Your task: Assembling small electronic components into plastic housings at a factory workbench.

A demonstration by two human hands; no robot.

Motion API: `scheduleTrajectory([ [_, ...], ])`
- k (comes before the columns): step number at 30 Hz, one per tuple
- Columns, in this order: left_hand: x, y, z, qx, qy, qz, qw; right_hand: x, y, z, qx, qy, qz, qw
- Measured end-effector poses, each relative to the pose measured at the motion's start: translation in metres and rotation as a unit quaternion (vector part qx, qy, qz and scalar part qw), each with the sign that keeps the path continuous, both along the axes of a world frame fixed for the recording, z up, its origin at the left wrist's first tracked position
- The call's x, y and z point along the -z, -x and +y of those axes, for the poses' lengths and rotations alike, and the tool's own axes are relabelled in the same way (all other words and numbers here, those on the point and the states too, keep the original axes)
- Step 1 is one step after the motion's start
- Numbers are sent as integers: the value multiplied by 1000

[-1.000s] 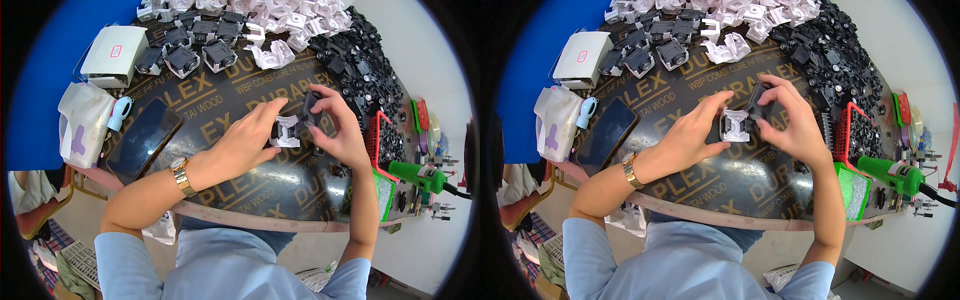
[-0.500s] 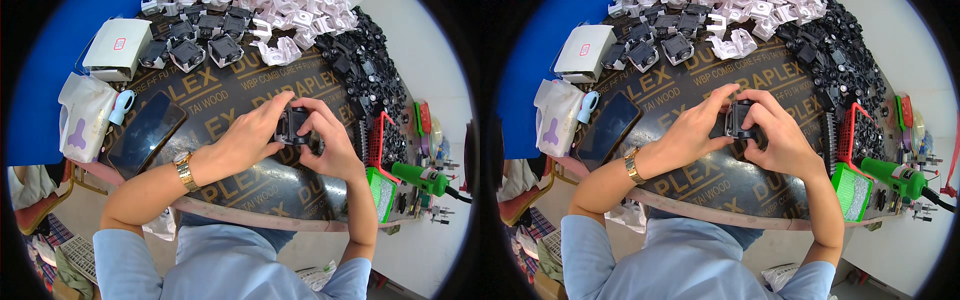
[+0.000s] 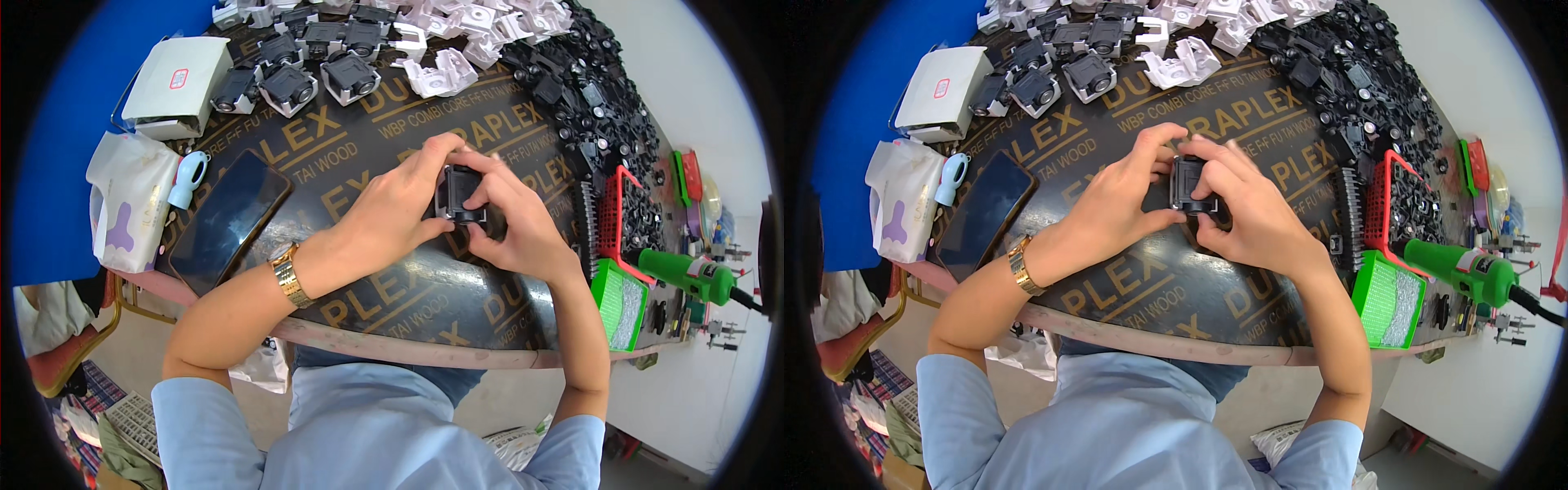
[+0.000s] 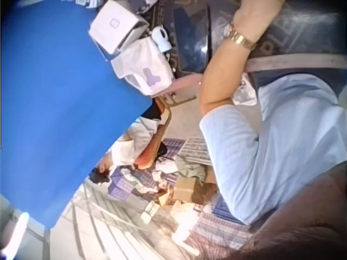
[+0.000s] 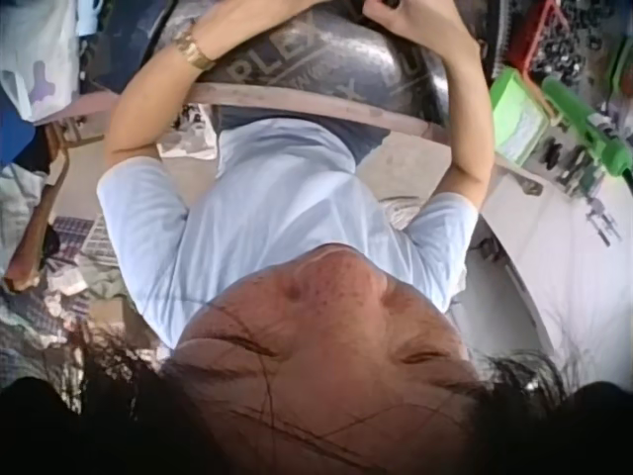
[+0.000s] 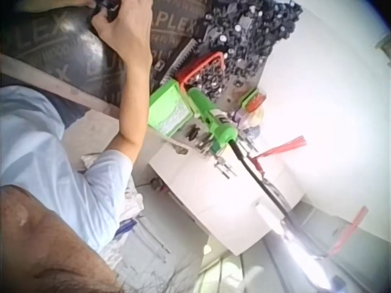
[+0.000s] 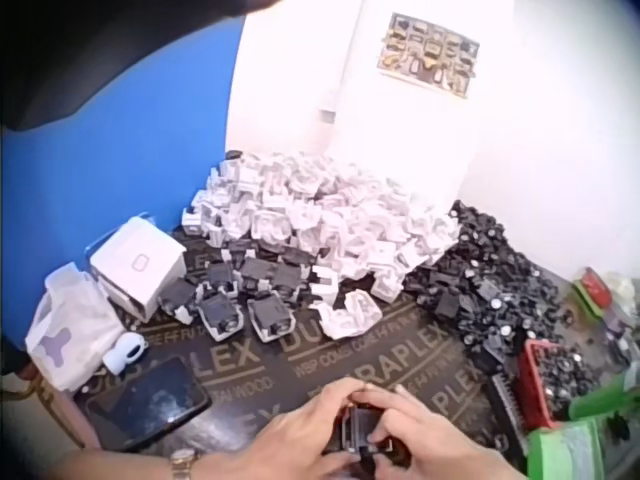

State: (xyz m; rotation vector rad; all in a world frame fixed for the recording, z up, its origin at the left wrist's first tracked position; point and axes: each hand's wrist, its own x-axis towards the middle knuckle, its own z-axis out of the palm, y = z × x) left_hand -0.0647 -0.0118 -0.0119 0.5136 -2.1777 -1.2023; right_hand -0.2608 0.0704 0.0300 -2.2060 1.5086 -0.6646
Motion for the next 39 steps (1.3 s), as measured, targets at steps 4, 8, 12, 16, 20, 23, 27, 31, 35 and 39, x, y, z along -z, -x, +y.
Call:
scheduleTrajectory([
  [4, -4, -8, 1, -17, 122, -86, 989, -23, 16, 11, 20, 61, 10, 998],
  [8, -12, -16, -25, -231, 377, -169, 881, -26, 61, 51, 242, 70, -71, 965],
  [12, -8, -12, -24, -226, 395, -191, 870, -2, 65, 75, 311, -9, -66, 948],
  [16, 2, -8, -17, -182, 394, -254, 864, 12, 46, 71, 295, 21, 52, 954],
  [20, -20, 9, -29, -162, 468, -291, 819, 22, 32, 70, 306, 26, 140, 941],
  [23, -14, 38, -67, -202, 499, -258, 803, 26, 19, 68, 274, 70, 128, 951],
  [27, -3, 73, -109, -225, 500, -219, 807, 28, 15, 68, 253, 106, 67, 959],
  [31, -9, 79, -106, -206, 500, -128, 831, 31, 22, 75, 243, 120, 36, 962],
  [35, -35, 54, -47, -11, 252, -50, 966, 28, 25, 76, 262, 117, -14, 958],
  [39, -12, 32, 3, 109, 166, -70, 978, 19, 21, 74, 269, 113, -97, 952],
])
